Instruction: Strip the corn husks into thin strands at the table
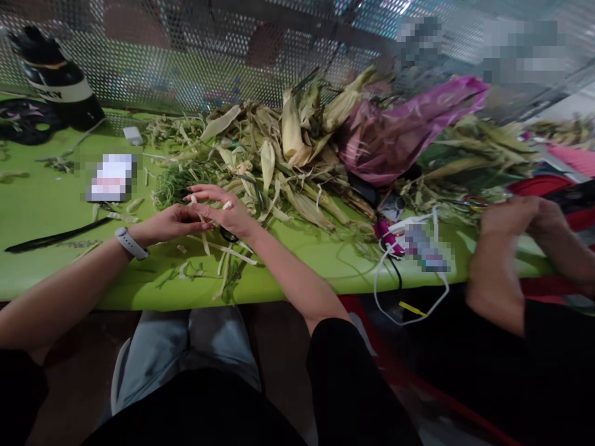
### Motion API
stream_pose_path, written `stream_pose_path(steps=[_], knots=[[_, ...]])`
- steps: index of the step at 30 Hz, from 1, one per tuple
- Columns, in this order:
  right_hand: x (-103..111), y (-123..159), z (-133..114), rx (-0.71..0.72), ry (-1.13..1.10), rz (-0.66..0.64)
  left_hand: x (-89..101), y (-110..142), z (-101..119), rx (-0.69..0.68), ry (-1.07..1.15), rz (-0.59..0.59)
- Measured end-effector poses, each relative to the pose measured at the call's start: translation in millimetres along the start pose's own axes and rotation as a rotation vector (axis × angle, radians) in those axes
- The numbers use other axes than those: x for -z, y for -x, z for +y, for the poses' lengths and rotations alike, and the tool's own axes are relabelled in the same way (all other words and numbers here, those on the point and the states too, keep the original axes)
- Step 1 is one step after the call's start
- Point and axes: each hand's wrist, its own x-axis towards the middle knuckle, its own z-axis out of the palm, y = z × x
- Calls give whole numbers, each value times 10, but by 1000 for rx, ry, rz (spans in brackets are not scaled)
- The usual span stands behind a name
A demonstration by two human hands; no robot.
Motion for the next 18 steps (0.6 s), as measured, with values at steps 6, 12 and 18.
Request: stream_pose_path(steps=[6,12,18], knots=[[-67,-16,70,-75,-173,133,-19,24,113,26,51,89],[-159,11,64,-96,-182,238,-29,24,156,11,33,65],[-161,16,50,-96,-195,275,-47,51,157,44,73,56]])
